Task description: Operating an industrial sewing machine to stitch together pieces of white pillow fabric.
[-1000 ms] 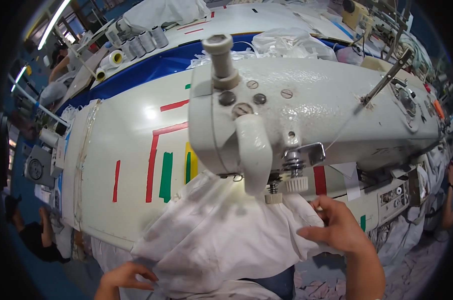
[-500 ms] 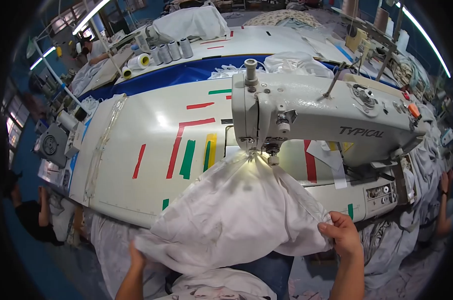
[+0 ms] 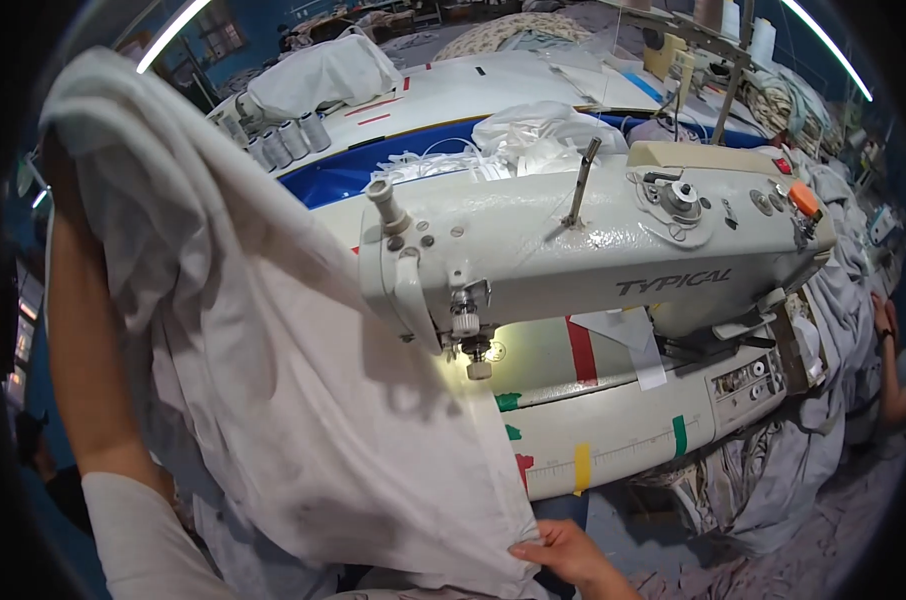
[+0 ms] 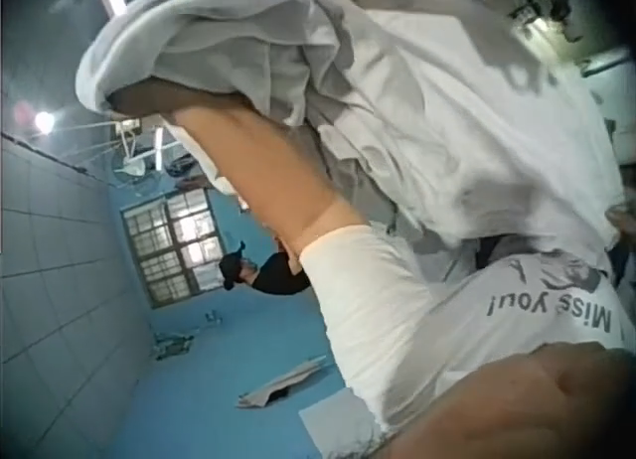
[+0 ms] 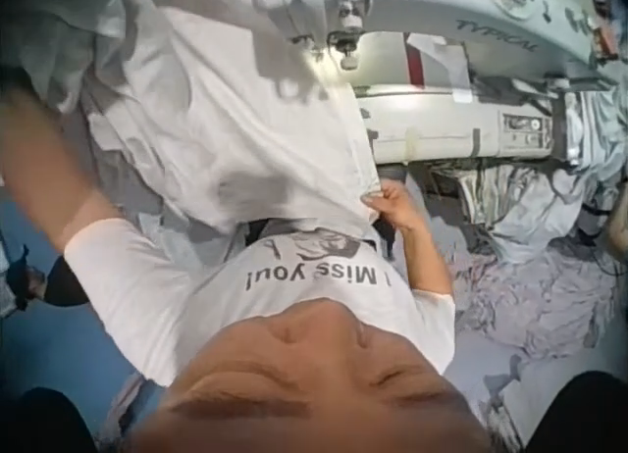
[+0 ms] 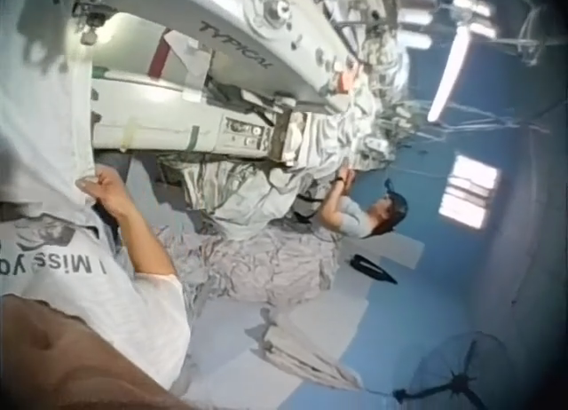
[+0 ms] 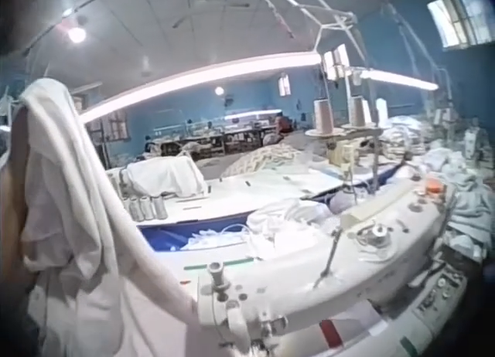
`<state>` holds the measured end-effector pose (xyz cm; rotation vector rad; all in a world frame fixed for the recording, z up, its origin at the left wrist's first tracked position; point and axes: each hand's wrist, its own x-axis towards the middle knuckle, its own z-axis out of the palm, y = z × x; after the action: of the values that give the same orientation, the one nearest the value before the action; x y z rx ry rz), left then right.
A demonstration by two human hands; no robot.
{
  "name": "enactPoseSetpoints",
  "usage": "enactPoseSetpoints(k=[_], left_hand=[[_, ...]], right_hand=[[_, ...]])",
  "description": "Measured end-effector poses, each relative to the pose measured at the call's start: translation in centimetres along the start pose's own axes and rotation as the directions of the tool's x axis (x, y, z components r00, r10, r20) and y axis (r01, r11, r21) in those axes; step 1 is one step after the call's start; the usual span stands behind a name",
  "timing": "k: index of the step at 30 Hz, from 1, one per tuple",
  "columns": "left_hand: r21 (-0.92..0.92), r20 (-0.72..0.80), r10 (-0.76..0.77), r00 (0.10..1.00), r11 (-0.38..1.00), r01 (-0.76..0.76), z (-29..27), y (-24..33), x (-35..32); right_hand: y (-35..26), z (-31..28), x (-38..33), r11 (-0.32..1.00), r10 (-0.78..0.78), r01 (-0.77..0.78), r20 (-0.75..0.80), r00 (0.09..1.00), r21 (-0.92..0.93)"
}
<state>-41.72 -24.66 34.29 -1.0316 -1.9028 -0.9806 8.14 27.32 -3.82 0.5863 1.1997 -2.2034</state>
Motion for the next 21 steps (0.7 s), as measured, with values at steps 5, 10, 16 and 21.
enactPoseSetpoints(k=[5, 10, 16, 21], left_hand=[[-0.585, -0.297, -0.499, 0.814, 0.769, 0.258, 16.9, 0.5, -2.5], [0.269, -0.092, -0.941, 0.326, 0.291, 0.918, 18.1, 0.5, -24.0], [0.583, 0.183, -0.882, 0.434, 0.453, 0.674, 15.8, 16.2, -35.7], [0.610, -0.015, -0.752, 0.659, 0.515, 0.601, 11.2, 8.6, -34.2]], right_hand=[[4.6, 0.7, 1.8, 0.991, 0.104, -0.107, 0.037, 0.994, 0.081], [8.2, 0.9, 4.7, 0.987, 0.142, -0.149, 0.122, 0.982, 0.053], [6.4, 2.1, 5.6, 0.962, 0.274, -0.260, 0.273, 0.922, -0.085], [5.8, 3.8, 4.9, 0.972, 0.228, -0.197, 0.293, 0.929, -0.130]])
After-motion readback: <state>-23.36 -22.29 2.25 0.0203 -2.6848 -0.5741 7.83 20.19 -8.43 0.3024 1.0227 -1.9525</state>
